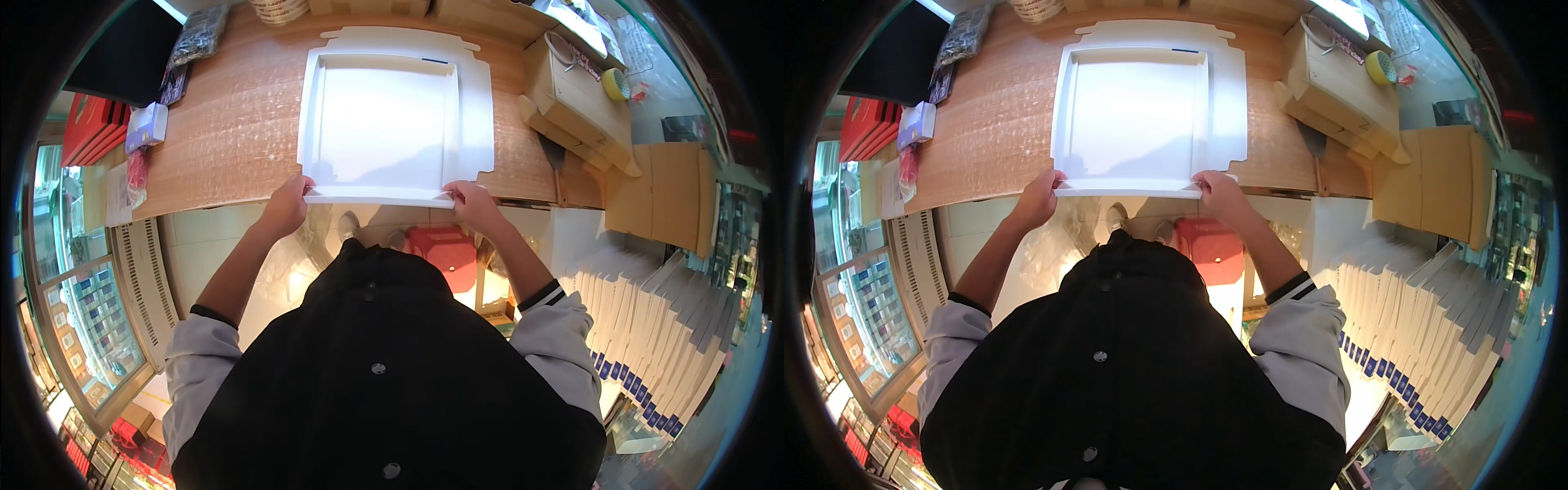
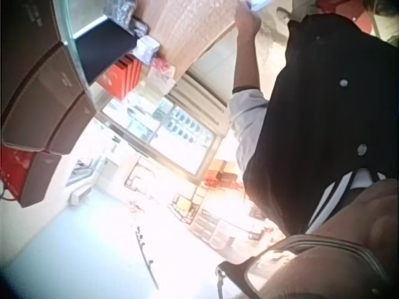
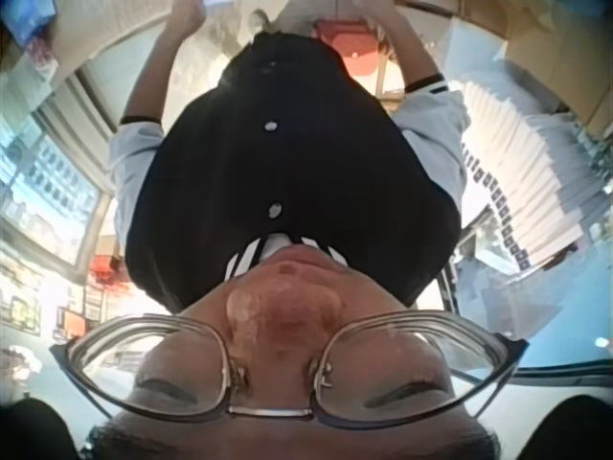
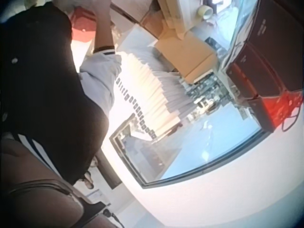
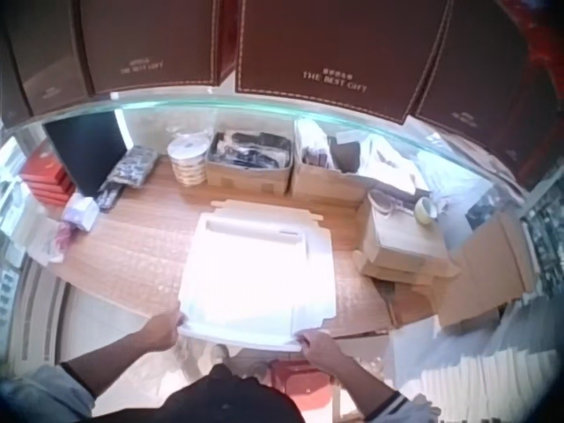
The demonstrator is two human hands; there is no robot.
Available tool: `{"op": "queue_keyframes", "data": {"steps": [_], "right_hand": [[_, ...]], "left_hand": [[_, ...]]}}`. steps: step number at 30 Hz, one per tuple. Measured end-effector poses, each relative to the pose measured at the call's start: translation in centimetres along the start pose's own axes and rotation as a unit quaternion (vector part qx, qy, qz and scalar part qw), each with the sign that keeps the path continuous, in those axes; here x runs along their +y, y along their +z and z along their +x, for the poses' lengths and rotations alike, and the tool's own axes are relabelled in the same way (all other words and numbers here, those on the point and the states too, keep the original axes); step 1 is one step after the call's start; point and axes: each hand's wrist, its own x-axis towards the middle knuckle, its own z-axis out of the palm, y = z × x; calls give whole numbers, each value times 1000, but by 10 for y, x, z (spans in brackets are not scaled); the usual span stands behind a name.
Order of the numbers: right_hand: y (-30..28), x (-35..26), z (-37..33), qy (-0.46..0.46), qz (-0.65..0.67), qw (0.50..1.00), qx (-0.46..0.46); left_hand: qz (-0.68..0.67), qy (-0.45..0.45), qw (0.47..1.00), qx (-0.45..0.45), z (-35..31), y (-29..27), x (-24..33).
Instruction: The person assembles white cardboard boxes by folding and interlocking the flaps on a wooden workbench. They repeatedly pick up flat-packed boxes, fold the side and bottom flaps into place, and stack the completed boxes. The person also places some finished boxes into a clear plastic bag.
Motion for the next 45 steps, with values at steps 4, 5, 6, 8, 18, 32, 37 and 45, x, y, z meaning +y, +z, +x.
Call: {"op": "queue_keyframes", "data": {"steps": [4, 5, 6, 8, 18, 32, 37, 45], "right_hand": [[12, -1, -14, -66, -141, 987, 45], [10, -6, -13, -67, -182, 981, 26], [7, -11, -11, -68, -223, 973, 7], [-7, -27, -3, -156, -331, 931, -9], [-33, -38, 55, -50, -258, 918, -296], [-23, -28, 43, -247, -273, 917, -151], [-10, -12, 38, -269, -344, 891, -122], [45, -46, 24, -270, -167, 948, 14]], "left_hand": [[83, 44, 996, -9, -6, 5, 17], [129, 59, 990, -13, -4, 4, 17], [188, 84, 978, -36, 0, 2, 17], [302, 134, 940, -86, 10, -8, 18], [265, 114, 902, -322, 63, -36, 47], [263, 226, 924, -163, 52, -14, 37], [296, 212, 918, -157, 47, 9, 31], [226, 191, 943, -155, 43, 43, 91]]}}
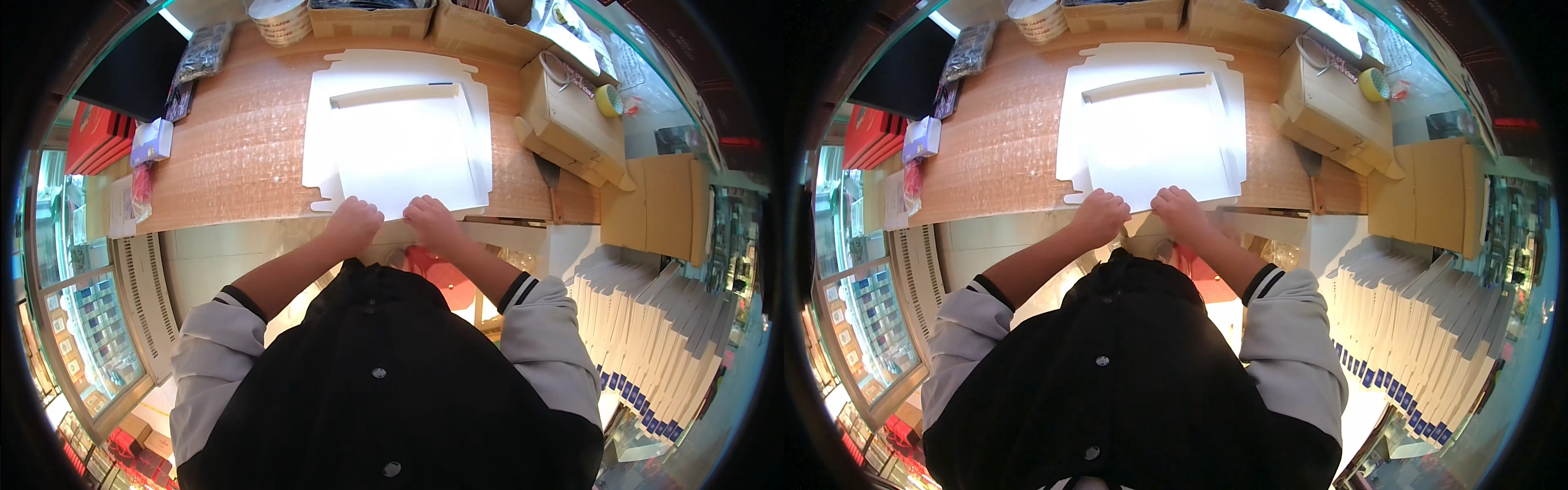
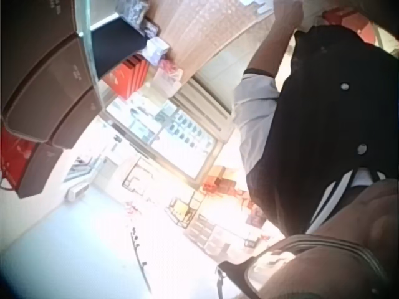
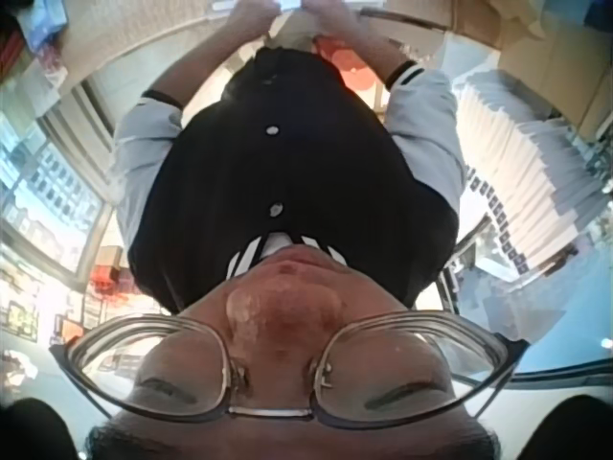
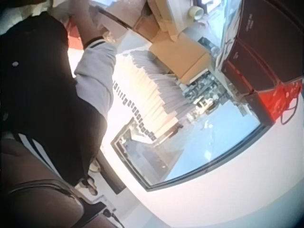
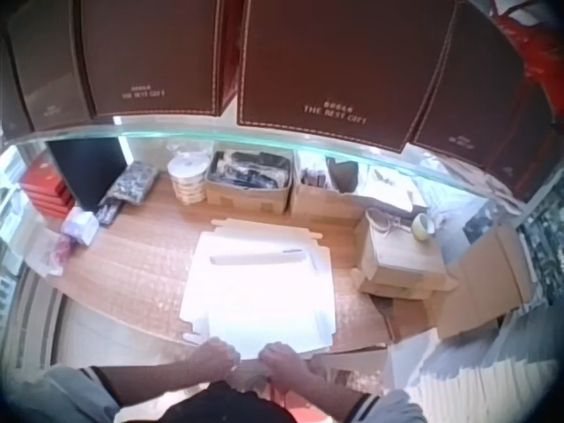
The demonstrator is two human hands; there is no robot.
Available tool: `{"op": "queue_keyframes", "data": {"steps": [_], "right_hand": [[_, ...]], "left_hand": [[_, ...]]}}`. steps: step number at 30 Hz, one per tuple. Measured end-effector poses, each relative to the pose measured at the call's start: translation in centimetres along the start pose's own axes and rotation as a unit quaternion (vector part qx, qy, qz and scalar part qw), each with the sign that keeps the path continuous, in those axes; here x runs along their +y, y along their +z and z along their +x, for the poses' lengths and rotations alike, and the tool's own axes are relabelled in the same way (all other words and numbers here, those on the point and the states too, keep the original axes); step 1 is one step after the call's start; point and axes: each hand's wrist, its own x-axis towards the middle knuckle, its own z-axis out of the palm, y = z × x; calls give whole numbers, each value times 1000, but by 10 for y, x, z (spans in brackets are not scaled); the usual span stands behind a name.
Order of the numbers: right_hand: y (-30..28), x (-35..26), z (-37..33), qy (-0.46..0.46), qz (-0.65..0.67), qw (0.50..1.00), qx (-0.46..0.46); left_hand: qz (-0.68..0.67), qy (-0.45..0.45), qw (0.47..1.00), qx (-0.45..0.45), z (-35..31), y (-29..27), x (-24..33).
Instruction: The person assembles white cardboard boxes by folding and interlocking the flaps on a wooden workbench. They repeatedly pick up flat-packed boxes, fold the side and bottom flaps into place, and stack the completed boxes. The person also places some finished boxes into a clear plastic bag.
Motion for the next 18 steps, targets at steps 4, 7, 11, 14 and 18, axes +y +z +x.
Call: {"op": "queue_keyframes", "data": {"steps": [4, 7, 11, 14, 18], "right_hand": [[-1, 29, -8, -31, 26, 999, 11], [-10, 33, -11, -41, 37, 998, -3], [-15, 32, -10, -49, 40, 998, -25], [-21, 30, -11, -46, 34, 998, -35], [-25, 29, -13, -49, 39, 997, -39]], "left_hand": [[153, 178, 940, 247, -8, -9, -18], [175, 226, 937, 199, -9, -15, -25], [98, 239, 966, -4, 6, -16, -37], [53, 268, 961, -30, 15, -18, -39], [39, 268, 961, -53, 19, -21, -35]]}}
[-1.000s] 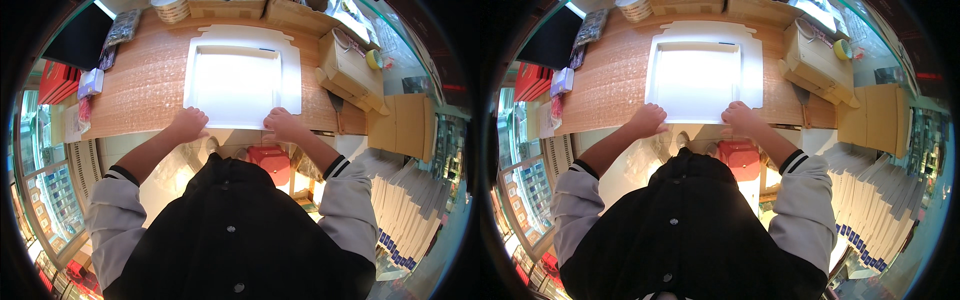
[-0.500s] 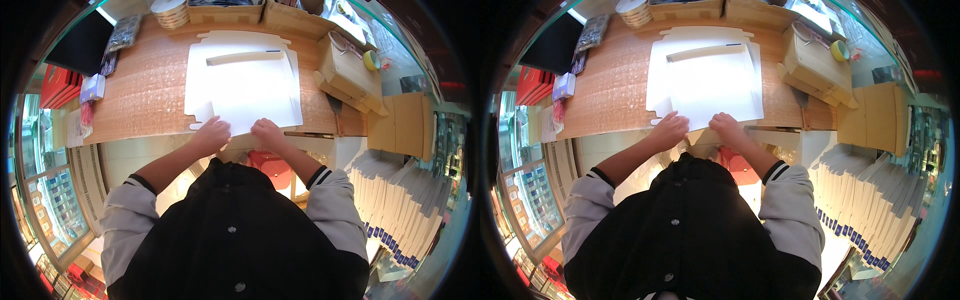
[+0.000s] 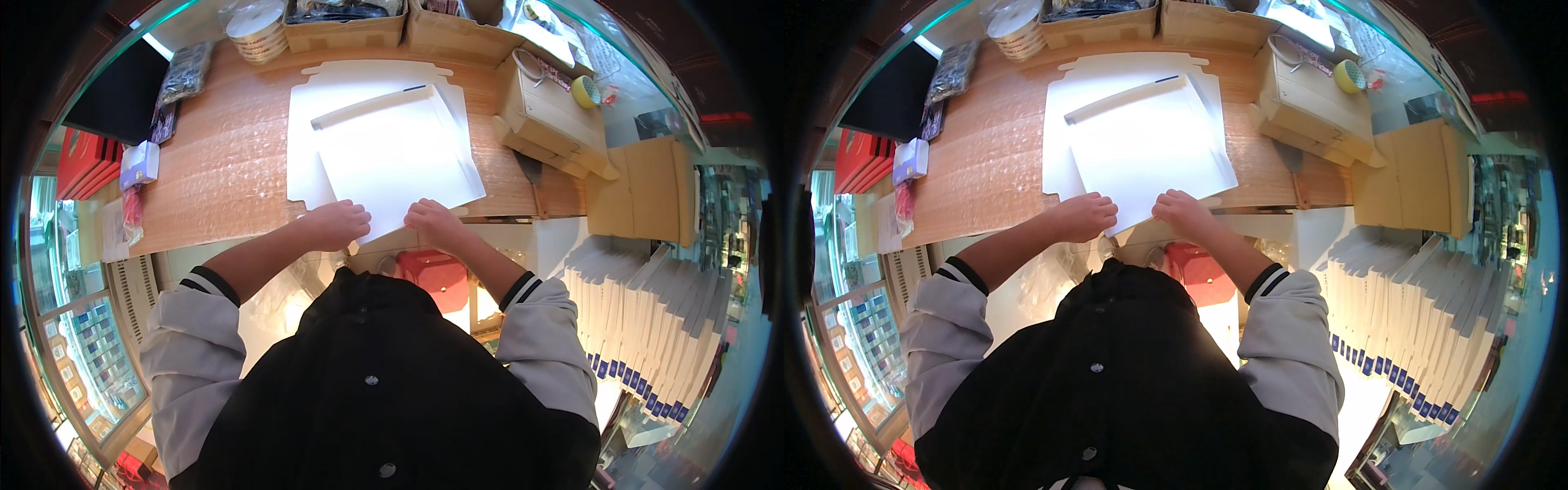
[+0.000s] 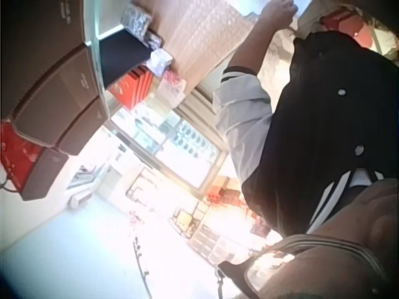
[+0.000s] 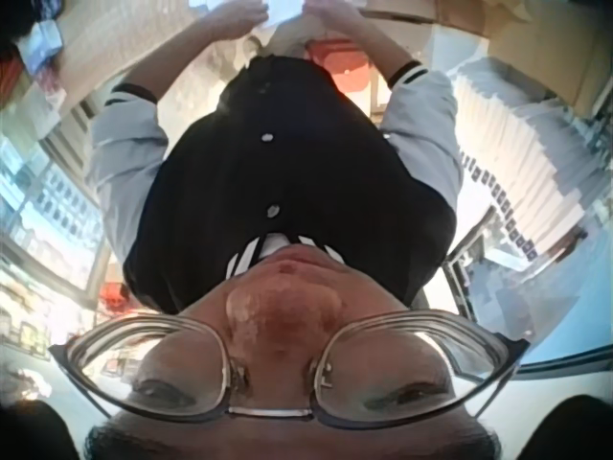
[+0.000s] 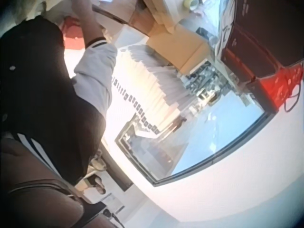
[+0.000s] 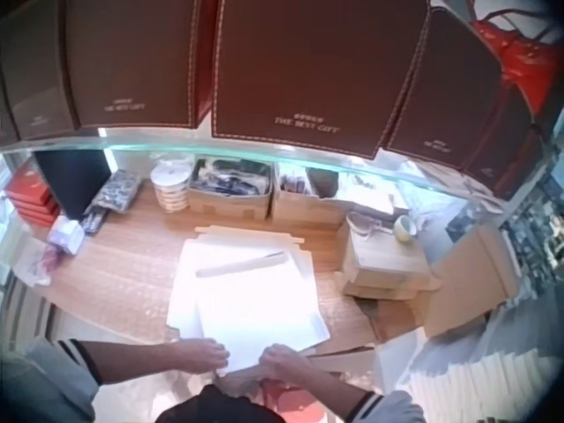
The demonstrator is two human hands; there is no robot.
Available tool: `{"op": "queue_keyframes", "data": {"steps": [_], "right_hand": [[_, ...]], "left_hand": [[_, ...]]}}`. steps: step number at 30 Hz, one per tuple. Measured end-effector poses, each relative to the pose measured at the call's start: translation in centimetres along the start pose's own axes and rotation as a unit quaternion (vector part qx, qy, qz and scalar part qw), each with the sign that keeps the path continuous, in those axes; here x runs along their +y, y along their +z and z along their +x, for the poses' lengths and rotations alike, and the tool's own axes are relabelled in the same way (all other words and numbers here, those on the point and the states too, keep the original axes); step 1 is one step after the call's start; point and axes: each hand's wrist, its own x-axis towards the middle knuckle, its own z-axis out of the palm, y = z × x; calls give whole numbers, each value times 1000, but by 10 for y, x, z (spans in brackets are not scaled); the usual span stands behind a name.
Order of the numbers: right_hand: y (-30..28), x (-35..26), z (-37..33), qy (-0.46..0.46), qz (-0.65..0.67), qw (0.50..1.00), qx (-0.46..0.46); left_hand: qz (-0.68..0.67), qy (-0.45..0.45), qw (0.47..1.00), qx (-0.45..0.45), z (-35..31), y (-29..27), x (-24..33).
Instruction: The person assembles white cardboard boxes by folding and interlocking the flaps on a wooden workbench. They repeatedly pick up flat-packed boxes, fold the side and bottom flaps into place, and stack the completed boxes. The person also places some finished boxes into a clear plastic bag.
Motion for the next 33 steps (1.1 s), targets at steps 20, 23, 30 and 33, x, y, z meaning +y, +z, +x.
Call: {"op": "queue_keyframes", "data": {"steps": [20, 23, 30, 33], "right_hand": [[41, -38, 41, 73, 37, 992, 97], [27, -40, 33, 103, -50, 992, 48], [53, -34, 43, 103, -24, 994, -28], [44, -49, 49, 3, -74, 997, 27]], "left_hand": [[-16, -254, 961, 113, -6, 20, 15], [-13, -247, 945, 211, -47, 32, -21], [-54, -148, 962, 224, -10, 29, 11], [-65, -155, 953, 251, -23, 38, -2]]}}
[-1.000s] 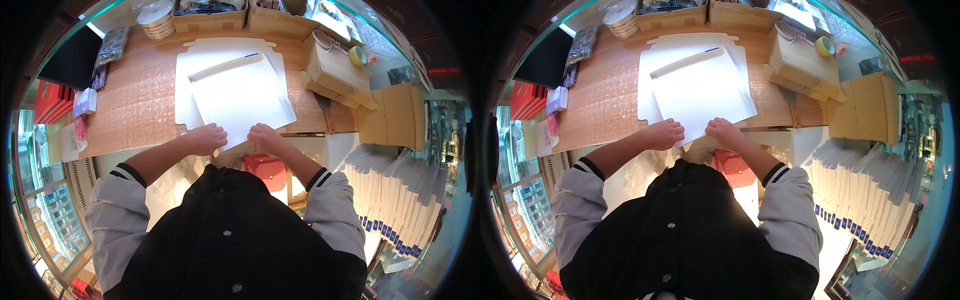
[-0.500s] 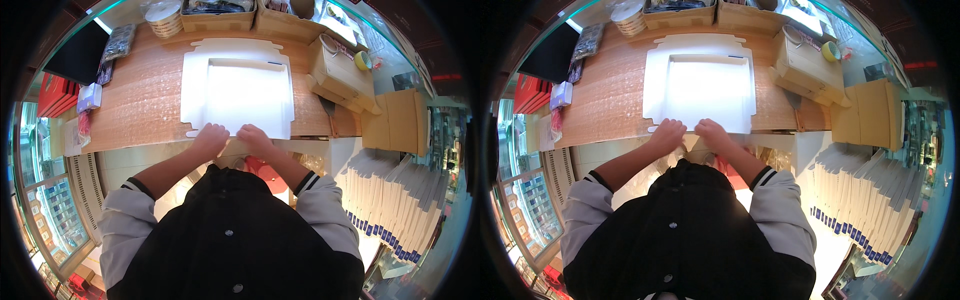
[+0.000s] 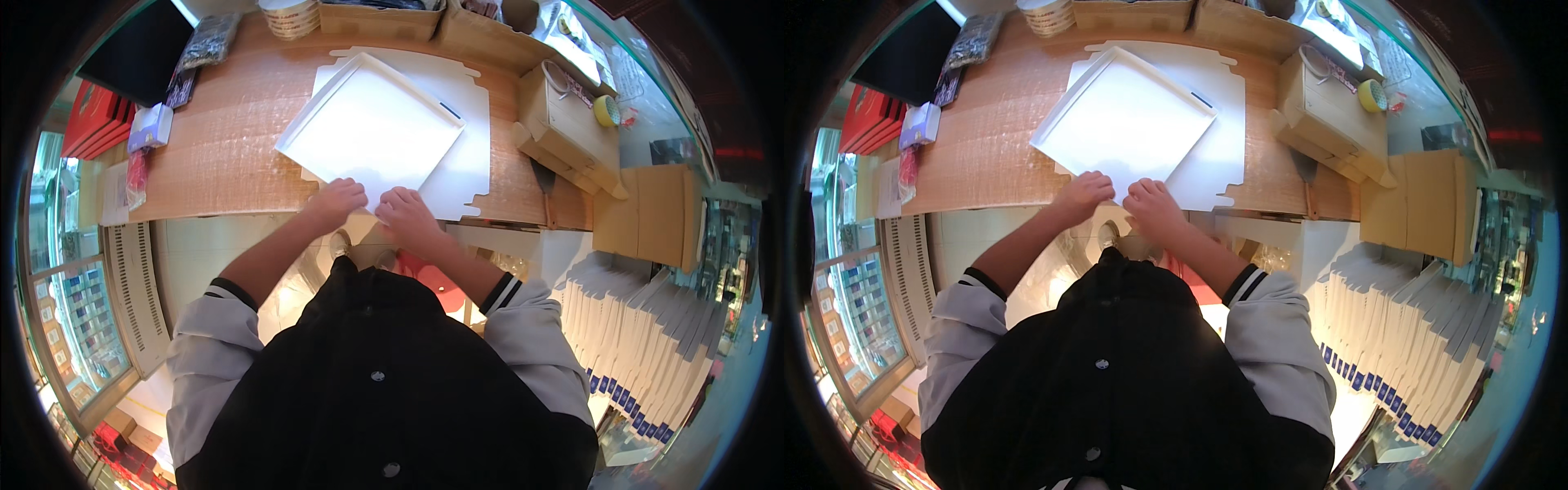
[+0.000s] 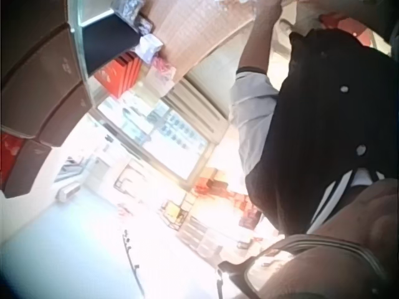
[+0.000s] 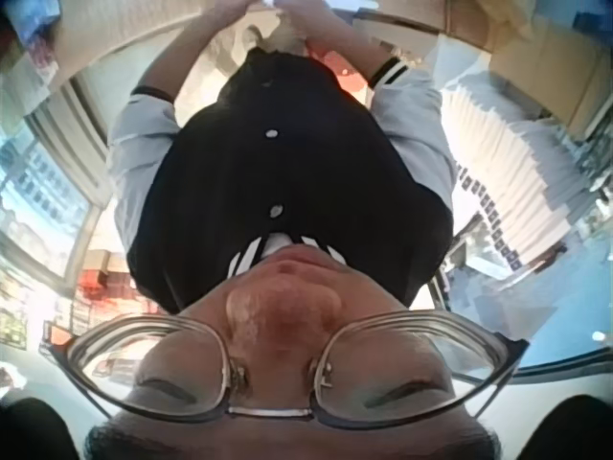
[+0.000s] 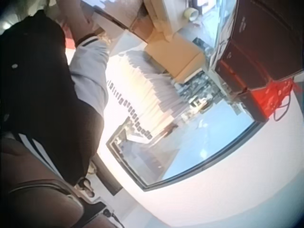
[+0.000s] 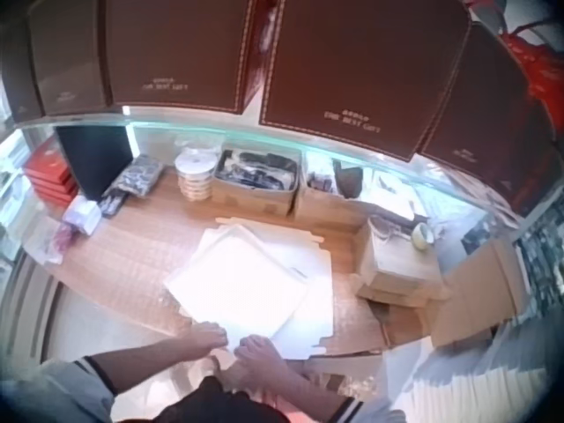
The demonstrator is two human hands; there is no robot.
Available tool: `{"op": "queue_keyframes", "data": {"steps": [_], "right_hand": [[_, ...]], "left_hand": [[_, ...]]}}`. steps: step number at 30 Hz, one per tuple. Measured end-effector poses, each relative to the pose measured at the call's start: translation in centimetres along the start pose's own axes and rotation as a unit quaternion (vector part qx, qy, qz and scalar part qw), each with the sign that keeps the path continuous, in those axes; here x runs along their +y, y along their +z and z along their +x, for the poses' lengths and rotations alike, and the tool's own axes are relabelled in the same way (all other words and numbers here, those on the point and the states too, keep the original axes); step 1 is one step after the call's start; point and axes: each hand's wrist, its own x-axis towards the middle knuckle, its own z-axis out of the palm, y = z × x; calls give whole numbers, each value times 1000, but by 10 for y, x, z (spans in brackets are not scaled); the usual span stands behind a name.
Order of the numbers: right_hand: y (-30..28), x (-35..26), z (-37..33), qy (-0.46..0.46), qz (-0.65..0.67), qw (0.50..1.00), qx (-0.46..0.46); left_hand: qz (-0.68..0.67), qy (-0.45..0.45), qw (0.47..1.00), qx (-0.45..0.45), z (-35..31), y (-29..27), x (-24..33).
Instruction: The person assembles white cardboard boxes by folding and interlocking the flaps on a wooden workbench. They repeatedly pick up flat-packed boxes, fold the side and bottom flaps into place, and stack the completed boxes. The person also places some finished boxes into a clear plastic bag.
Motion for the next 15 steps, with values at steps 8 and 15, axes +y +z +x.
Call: {"op": "queue_keyframes", "data": {"steps": [8, 15], "right_hand": [[-14, 26, 11, -93, -3, 989, -114], [-4, 1, 16, -75, -28, 992, -95]], "left_hand": [[15, -53, 998, -11, -18, 5, -13], [60, -60, 988, 128, -33, 13, 0]]}}
